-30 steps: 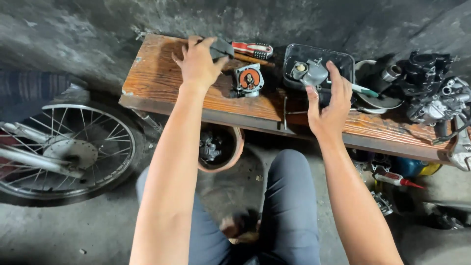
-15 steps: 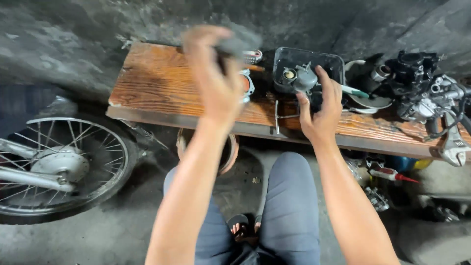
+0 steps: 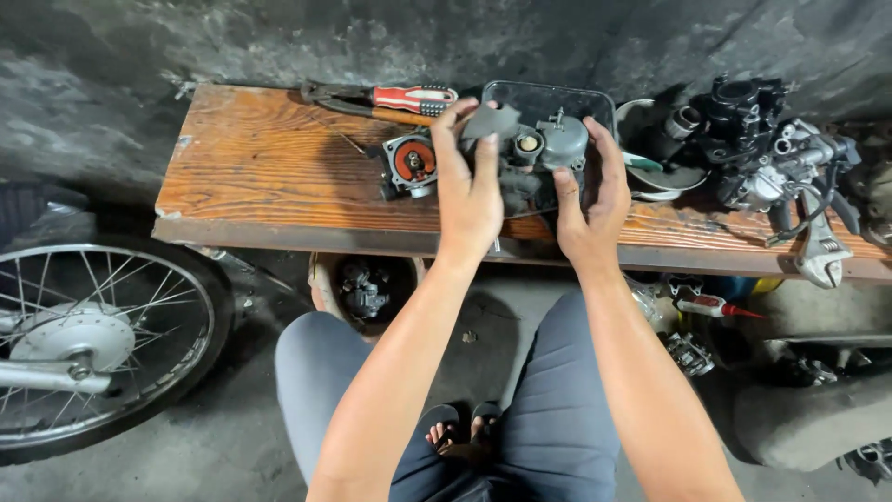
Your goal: The person cleans a carburetor using a toothbrush, scrubbing the exterior and interior surfaces. They then wipe the carburetor with a cloth and place it on the workbench.
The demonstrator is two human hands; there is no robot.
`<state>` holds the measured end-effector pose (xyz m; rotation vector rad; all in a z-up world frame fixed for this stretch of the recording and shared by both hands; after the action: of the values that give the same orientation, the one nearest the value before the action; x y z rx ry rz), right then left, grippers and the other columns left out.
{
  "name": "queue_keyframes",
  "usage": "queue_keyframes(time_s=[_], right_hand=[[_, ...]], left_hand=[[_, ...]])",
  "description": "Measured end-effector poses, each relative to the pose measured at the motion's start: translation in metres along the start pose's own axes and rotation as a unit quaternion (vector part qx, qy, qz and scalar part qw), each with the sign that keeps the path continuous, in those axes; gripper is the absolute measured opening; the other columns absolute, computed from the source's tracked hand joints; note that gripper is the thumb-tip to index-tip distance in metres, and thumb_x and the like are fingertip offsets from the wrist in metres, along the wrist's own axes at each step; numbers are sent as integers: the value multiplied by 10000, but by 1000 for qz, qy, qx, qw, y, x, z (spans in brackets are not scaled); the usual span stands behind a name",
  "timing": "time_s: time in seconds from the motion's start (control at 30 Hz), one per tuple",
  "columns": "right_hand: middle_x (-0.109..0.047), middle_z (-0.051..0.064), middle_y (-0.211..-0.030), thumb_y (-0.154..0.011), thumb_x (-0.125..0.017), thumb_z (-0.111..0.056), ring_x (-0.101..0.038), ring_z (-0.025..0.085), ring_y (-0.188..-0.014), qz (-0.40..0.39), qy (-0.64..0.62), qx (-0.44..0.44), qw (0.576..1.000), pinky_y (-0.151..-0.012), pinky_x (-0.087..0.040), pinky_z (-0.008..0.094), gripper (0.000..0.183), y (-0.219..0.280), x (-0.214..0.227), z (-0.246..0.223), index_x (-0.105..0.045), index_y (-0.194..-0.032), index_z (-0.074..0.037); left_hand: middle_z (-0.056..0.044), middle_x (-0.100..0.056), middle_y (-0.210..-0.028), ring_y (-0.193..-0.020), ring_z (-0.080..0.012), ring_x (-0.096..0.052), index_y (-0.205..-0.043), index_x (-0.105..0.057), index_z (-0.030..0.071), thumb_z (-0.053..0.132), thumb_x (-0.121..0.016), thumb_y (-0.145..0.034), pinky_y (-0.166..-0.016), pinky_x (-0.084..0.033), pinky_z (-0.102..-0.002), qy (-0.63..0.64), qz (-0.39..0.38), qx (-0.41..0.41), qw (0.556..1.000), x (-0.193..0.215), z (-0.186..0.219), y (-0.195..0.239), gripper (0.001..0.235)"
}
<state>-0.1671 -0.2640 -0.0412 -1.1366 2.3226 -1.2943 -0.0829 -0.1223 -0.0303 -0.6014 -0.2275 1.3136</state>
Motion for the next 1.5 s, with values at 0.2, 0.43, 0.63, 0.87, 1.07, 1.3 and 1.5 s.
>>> queue_keyframes(time_s=[0.2, 0.43, 0.63, 0.87, 1.07, 1.3, 1.5], right_hand=[[-497, 214, -1480, -1116, -575, -294, -524, 296, -1366, 44, -15, 11, 999, -1183, -405, 439, 532, 3, 6, 9, -440, -1489, 60], [-529, 209, -1439, -1072, -665, -159, -521, 344, -1372, -5, 9, 4, 1000, -1188, -377, 482, 481, -10, 1, -20, -489, -1481, 26], [-587, 142, -1459, -1063, -664, -206, -563, 299, -1366, -76, -8, -81, 994, -1173, -415, 478, 481, -25, -20, -50, -507, -1497, -75], [-543, 234, -1456, -940, -766, -116, -486, 352, -1399, -98, -49, -144, 984, -1182, -373, 534, 676, -10, -40, -55, -438, -1525, -26], [-682, 142, -1234, -993, -682, -34, -598, 198, -1203, 28, -102, -187, 977, -1080, -478, 460, 374, -2, -50, -57, -608, -1359, -56], [-710, 82, -896, -909, -538, -214, -621, 192, -773, 223, -285, -363, 859, -646, -465, 331, 200, -34, -29, -26, -627, -1076, -149], [-469, -59, -629, -1026, -664, -243, -445, 70, -579, 98, -145, -329, 928, -558, -375, 258, 351, -71, -27, 0, -453, -752, -186]], left_hand=[[-154, -612, -1388, -1465, -333, -449, -1346, -660, 96, 55, -450, -1047, -1297, -262, -504, 62, -66, 50, 995, -3, -3, 7, 367], [-209, -682, -1285, -1257, -303, -619, -1387, -651, 72, 413, -717, -995, -1111, -492, -532, 266, -46, 249, 930, -30, 2, 8, 524], [-157, -612, -1354, -1268, -311, -579, -1454, -550, 81, 339, -795, -892, -1121, -422, -548, 318, 65, 360, 875, -25, -4, 2, 665], [-107, -722, -1262, -1157, -186, -669, -1361, -676, 112, 528, -585, -1018, -1082, -496, -364, 405, 97, 332, 847, -30, 7, 2, 547], [-112, -616, -1413, -1291, -179, -573, -1417, -619, 73, 450, -466, -1005, -1127, -448, -334, 405, 69, 278, 868, -28, 15, -3, 579], [-234, -471, -1578, -1425, -343, -466, -1494, -521, 49, 388, -367, -1001, -1233, -308, -421, 457, 88, 242, 851, -9, 21, -7, 618], [-203, -729, -1069, -816, -345, -722, -1171, -628, 57, 457, -396, -1001, -675, -535, -405, 438, -39, 266, 858, 4, 18, 12, 493]])
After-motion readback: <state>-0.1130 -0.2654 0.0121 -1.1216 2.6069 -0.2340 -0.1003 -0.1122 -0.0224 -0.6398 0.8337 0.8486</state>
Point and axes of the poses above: each hand's wrist, its own y-axis away from the middle knuckle, its own x-axis out of the back of the hand, z = x × y, the point moved 3 cm from there along -y, towards the middle knuckle
